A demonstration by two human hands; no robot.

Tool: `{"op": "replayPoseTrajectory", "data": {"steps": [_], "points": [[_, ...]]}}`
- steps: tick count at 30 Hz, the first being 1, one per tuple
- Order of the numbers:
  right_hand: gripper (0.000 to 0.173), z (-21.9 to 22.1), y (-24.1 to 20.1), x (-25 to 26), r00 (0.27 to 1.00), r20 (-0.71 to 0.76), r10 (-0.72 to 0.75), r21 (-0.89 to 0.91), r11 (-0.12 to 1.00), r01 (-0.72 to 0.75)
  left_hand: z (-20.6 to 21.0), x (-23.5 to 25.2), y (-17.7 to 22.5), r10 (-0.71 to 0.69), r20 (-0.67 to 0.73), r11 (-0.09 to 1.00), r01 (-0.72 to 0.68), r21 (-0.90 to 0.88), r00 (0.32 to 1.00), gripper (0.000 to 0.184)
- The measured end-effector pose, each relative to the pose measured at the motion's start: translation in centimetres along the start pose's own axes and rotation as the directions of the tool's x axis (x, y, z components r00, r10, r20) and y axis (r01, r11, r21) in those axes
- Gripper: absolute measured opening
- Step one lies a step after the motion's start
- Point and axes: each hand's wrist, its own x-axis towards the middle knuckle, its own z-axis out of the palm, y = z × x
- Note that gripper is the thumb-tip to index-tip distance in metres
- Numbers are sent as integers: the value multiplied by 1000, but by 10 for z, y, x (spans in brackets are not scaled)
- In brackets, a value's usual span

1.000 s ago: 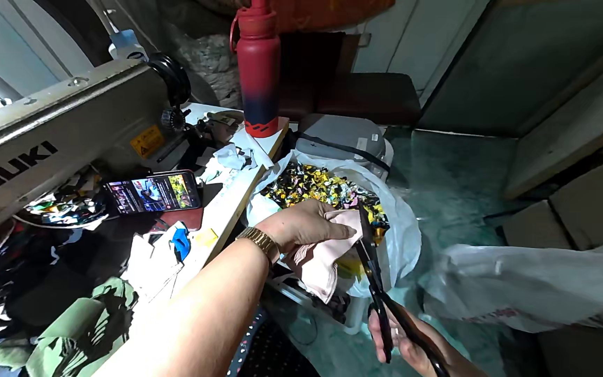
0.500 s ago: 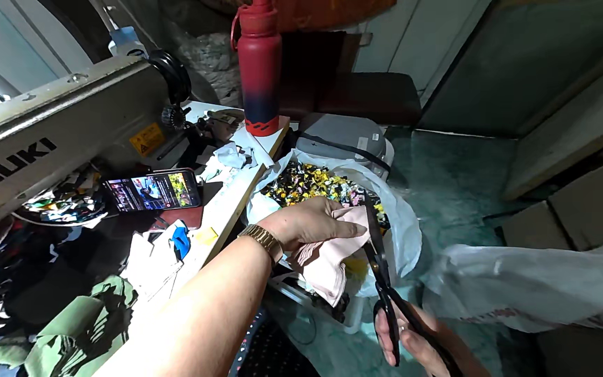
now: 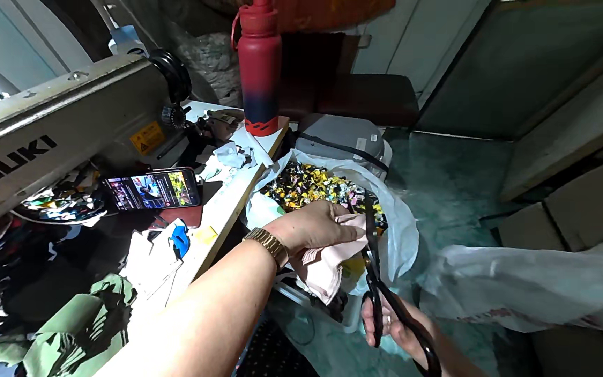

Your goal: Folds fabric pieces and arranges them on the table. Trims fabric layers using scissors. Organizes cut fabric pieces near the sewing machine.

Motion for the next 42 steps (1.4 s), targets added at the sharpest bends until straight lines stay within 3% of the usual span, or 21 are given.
{"op": "replayPoseTrajectory", "data": {"steps": [5, 9, 11, 17, 21, 28, 30, 33, 35, 42], "points": [[43, 7, -8, 0, 988, -150, 24, -28, 999, -28, 0, 2, -1, 10, -39, 999, -12, -41, 999, 25], [35, 12, -14, -5, 980, -192, 49, -36, 998, -57, -3, 4, -6, 23, -43, 999, -24, -41, 999, 33], [38, 11, -15, -3, 984, -166, 64, -24, 997, -69, -3, 5, -6, 37, -47, 999, -37, 3, 998, 30], [69, -2, -4, 9, 1000, -18, 9, 7, 1000, -9, -5, 3, 3, 50, 18, 993, -51, 102, 999, 28], [57, -1, -4, 11, 995, -99, -32, 29, 999, 35, -6, 6, 1, 60, -1, 998, -60, 31, 998, 27], [32, 9, -20, 1, 982, -190, 20, -43, 999, -29, -4, 4, -1, 38, -37, 999, -39, -4, 999, 37], [34, 4, -19, 2, 990, -140, 16, -69, 997, -26, -4, 4, -3, 62, -48, 997, -60, 50, 997, 37], [59, -8, -11, 8, 1000, -18, -25, -55, 998, 23, -4, 4, -1, 92, -6, 983, -90, 163, 996, 35], [67, -11, -9, 14, 999, 3, -32, -7, 999, 32, -1, 5, 2, 86, 18, 979, -88, 183, 996, 36], [49, 3, -20, 12, 989, -143, 27, 51, 999, -20, -4, 7, -3, 105, -47, 985, -98, 140, 993, 36]]}}
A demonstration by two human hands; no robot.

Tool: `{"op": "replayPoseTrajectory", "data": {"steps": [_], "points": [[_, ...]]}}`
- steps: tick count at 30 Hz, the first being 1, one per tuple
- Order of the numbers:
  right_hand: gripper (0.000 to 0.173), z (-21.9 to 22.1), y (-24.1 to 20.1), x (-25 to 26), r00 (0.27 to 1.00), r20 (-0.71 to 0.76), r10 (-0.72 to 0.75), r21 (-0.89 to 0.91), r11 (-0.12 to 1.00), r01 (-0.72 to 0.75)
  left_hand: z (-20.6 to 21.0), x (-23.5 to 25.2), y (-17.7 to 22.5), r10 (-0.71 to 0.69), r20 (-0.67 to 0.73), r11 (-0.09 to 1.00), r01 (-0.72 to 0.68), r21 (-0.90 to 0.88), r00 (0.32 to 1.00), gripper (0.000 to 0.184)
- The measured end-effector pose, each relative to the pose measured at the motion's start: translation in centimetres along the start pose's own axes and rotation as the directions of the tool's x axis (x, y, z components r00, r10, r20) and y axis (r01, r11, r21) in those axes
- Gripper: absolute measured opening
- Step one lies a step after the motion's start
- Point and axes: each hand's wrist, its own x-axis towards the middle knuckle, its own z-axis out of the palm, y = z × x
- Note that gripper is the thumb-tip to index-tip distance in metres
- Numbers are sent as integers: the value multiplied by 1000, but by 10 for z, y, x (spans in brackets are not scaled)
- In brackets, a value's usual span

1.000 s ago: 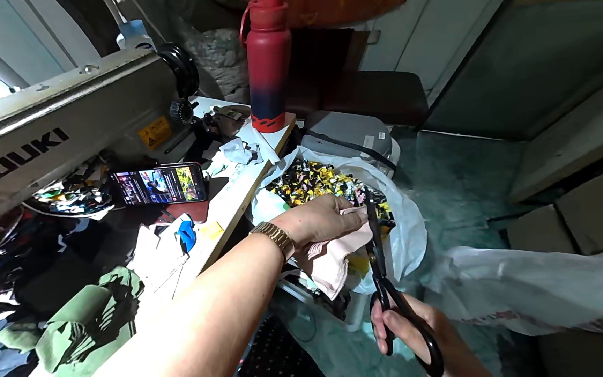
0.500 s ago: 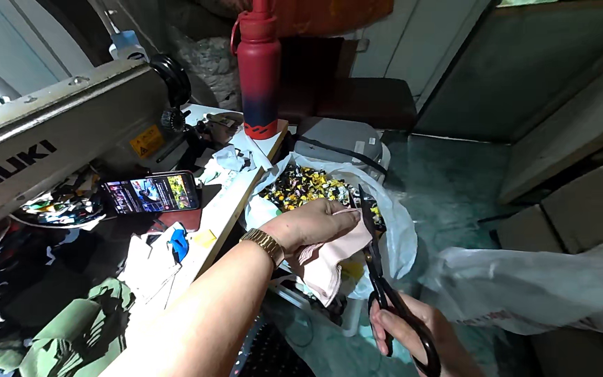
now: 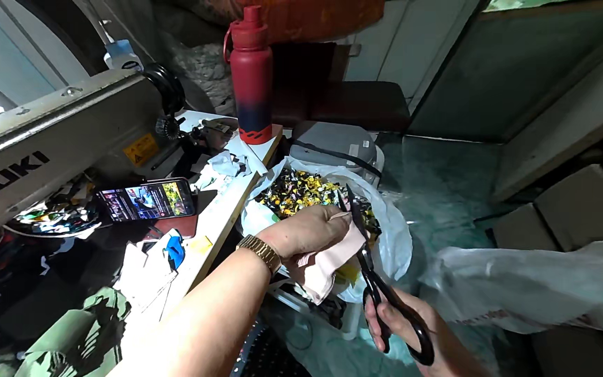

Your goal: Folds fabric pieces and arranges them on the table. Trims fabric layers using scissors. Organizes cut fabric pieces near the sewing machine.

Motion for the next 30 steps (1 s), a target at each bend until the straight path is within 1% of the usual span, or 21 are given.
{"op": "replayPoseTrajectory", "data": {"steps": [2, 3, 5, 6, 7, 9, 10, 12, 14, 17, 23, 25, 27, 28, 30], "points": [[32, 7, -5, -4, 999, -49, 20, -6, 1000, -20, 1, -1, -2, -52, -19, 997, 51, -53, 998, 36], [27, 8, -5, -5, 997, -75, 37, -12, 999, -38, 2, -2, -3, -75, -24, 992, 72, -103, 997, 36], [24, 6, -2, -6, 994, -90, 65, -17, 998, -67, 2, -4, -6, -99, -14, 972, 94, -217, 995, 33], [27, 2, 1, -7, 996, -66, 63, -23, 998, -65, 2, -6, -8, -100, -6, 960, 95, -264, 995, 30], [34, -3, 6, -8, 999, -9, 51, -32, 998, -51, 2, -8, -9, -93, 1, 950, 89, -300, 996, 26], [65, -19, 20, -10, 985, 168, 47, -34, 999, -42, -3, -8, -9, -83, 54, 932, 97, -348, 995, 24], [71, -25, 25, -12, 974, 221, 49, -32, 999, -43, -5, -8, -8, -75, 61, 933, 91, -347, 995, 23], [72, -32, 25, -18, 958, 276, 78, -61, 996, -63, -7, -9, -6, -68, 52, 932, 82, -352, 996, 18], [71, -33, 20, -26, 950, 288, 119, -101, 991, -93, -8, -10, -4, -84, 43, 931, 94, -353, 996, 17], [72, -31, 13, -33, 956, 262, 134, -144, 985, -98, -8, -9, -4, -98, 35, 938, 104, -332, 995, 16], [80, -22, 0, -30, 967, 201, 159, -307, 947, -92, 1, -7, 0, -102, 45, 936, 111, -335, 994, 13], [76, -21, 0, -27, 971, 197, 132, -306, 950, -67, 3, -7, 1, -97, 65, 942, 113, -315, 993, 15], [71, -22, 3, -24, 972, 215, 94, -265, 964, -35, 2, -8, 1, -89, 76, 946, 108, -305, 993, 15], [71, -22, 3, -24, 970, 230, 83, -254, 967, -23, 2, -8, 1, -87, 75, 945, 107, -309, 993, 15], [78, -24, 2, -23, 959, 273, 78, -248, 969, -8, 0, -10, 3, -96, 65, 941, 112, -318, 993, 15]]}}
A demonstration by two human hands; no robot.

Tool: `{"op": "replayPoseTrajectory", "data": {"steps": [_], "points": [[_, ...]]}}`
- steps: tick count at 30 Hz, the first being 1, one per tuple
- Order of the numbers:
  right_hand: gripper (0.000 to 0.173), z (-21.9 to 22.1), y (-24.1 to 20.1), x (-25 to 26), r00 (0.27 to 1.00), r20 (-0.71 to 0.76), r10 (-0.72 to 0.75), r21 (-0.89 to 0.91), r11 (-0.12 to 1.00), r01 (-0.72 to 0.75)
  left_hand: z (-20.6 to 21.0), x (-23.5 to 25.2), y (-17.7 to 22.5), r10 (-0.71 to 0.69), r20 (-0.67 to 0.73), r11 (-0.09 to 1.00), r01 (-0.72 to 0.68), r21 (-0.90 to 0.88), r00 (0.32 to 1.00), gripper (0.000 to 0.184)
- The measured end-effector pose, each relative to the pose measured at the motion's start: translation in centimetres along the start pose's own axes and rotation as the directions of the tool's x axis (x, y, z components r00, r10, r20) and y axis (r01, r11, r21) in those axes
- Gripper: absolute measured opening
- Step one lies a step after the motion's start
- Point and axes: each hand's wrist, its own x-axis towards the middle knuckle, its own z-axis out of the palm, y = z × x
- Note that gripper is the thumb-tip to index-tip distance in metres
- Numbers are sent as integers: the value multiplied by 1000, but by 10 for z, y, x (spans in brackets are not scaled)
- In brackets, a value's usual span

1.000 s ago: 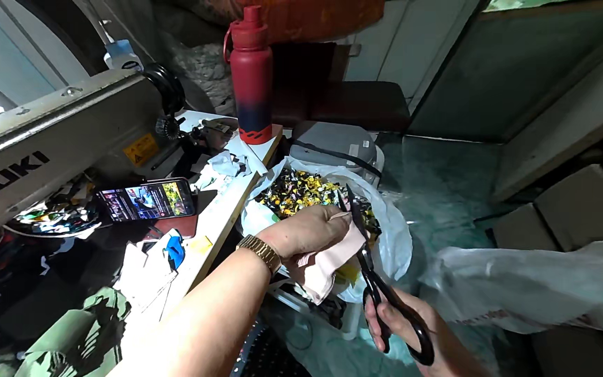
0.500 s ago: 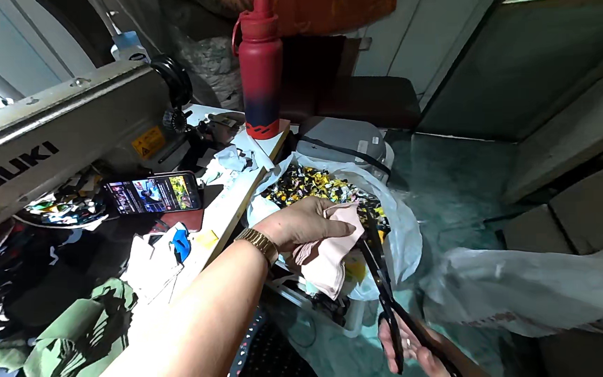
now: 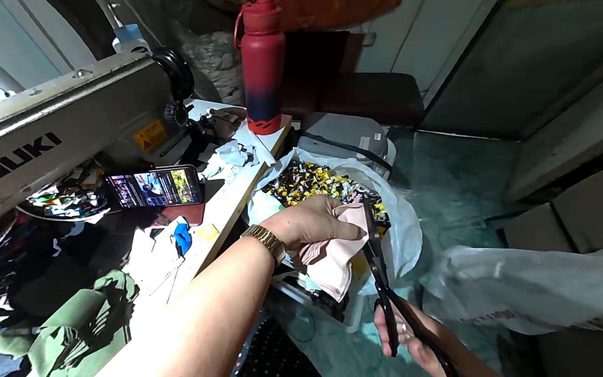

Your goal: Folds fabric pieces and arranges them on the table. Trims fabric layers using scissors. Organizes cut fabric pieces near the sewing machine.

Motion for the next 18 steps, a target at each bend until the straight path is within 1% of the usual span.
{"op": "replayPoseTrajectory", "data": {"steps": [2, 4, 7, 10, 14, 16, 18], "points": [[87, -2, -1, 0, 1000, 29, -10, -26, 1000, 11, -1, -1, 2, 12, -21, 1000, -12, -11, 1000, 14], [90, -2, -1, 0, 999, 31, -17, -58, 998, 18, 0, -2, 4, 9, -34, 1000, -9, 0, 999, 15], [87, 0, -2, 3, 999, 4, -42, -73, 996, 42, 2, -2, 6, -4, -25, 1000, 5, 26, 1000, 17], [80, 2, -1, 5, 998, -41, -38, -10, 999, 38, 4, 1, 5, 13, -7, 1000, -13, 21, 1000, 15], [59, 6, -3, 4, 993, -114, -17, 101, 994, 29, -2, -1, 2, 32, 0, 999, -32, -1, 999, 12], [46, 8, -7, 2, 988, -154, -7, 95, 995, 22, -3, -2, 2, 43, 2, 999, -43, -6, 999, 12], [29, 11, -11, 1, 980, -197, 8, 78, 997, 7, -4, -3, 2, 41, -3, 999, -41, 6, 999, 17]]}}
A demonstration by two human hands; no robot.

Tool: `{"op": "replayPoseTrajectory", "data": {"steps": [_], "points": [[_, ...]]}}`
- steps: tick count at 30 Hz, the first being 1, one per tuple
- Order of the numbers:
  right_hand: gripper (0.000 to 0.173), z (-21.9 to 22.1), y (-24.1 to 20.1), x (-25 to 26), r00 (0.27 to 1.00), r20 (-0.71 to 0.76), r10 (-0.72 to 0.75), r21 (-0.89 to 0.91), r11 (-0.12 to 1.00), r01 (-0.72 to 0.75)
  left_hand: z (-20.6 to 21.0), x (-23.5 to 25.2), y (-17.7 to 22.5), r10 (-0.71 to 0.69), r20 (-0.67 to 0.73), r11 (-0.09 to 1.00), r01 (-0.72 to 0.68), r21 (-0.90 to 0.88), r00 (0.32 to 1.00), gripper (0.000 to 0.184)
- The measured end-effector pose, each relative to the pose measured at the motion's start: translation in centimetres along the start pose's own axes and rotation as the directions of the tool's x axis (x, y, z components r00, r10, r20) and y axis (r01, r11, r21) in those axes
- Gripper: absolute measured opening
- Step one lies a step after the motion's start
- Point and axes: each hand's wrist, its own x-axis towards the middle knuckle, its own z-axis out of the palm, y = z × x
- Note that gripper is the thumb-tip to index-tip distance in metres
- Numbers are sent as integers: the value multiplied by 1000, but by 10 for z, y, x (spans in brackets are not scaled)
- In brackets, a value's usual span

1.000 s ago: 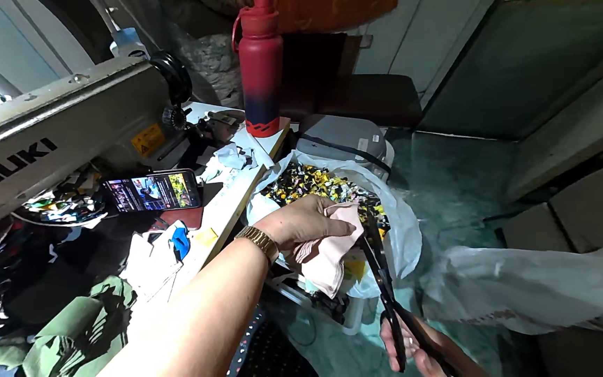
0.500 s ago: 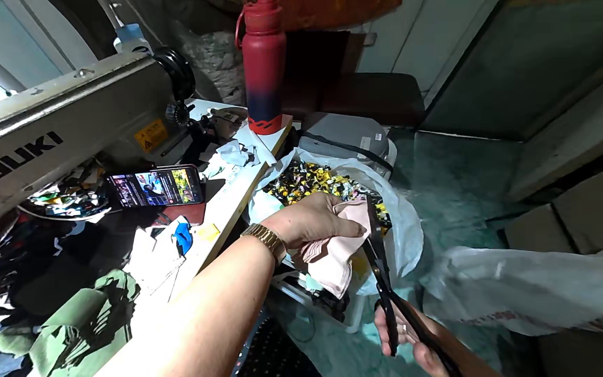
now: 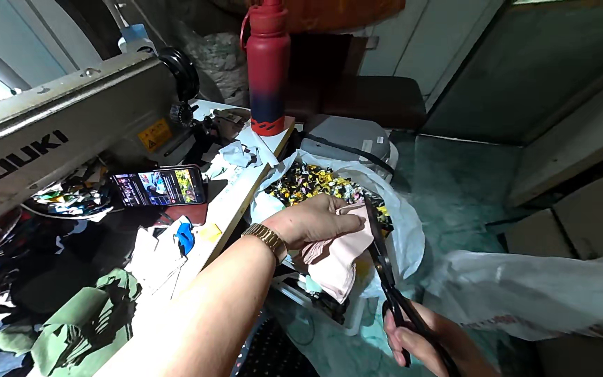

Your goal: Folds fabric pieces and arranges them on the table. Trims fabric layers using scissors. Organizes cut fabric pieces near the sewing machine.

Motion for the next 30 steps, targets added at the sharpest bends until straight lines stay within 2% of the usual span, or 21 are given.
{"op": "replayPoseTrajectory", "data": {"steps": [3, 7, 8, 11, 13, 19, 23, 25, 28, 30], "points": [[17, 4, -4, -3, 999, -44, 27, 16, 1000, -26, 0, 2, -2, 3, -20, 1000, -3, 25, 1000, 19], [21, 5, -11, -1, 995, -4, 104, -78, 992, -104, -4, 5, -5, 28, -9, 991, -27, 135, 1000, 18], [25, 5, -10, 1, 995, 19, 100, -104, 990, -98, -4, 6, -5, 31, -5, 988, -30, 150, 1000, 18], [61, 1, 9, 10, 997, 72, 28, -20, 999, -26, -1, 6, -5, 51, 26, 979, -55, 198, 998, 17], [67, 1, 15, 15, 999, 49, -7, 11, 1000, 7, 1, 7, -5, 70, 33, 973, -75, 216, 997, 18], [29, 9, 1, 11, 997, -71, 38, -61, 997, -43, -1, 5, -8, 40, -27, 984, -35, 172, 999, 28], [21, 12, 1, 7, 996, -79, 37, -58, 997, -42, 1, 5, -11, 38, -53, 977, -26, 213, 998, 31], [27, 11, 5, 8, 999, -47, 23, -39, 999, -25, 2, 6, -12, 56, -35, 964, -45, 262, 998, 31], [57, 6, 18, 15, 998, 24, -51, -2, 999, 51, 6, 10, -12, 107, -12, 943, -97, 318, 994, 31], [64, 2, 24, 20, 997, 22, -76, 51, 996, 75, 9, 11, -11, 130, -11, 935, -119, 334, 991, 30]]}}
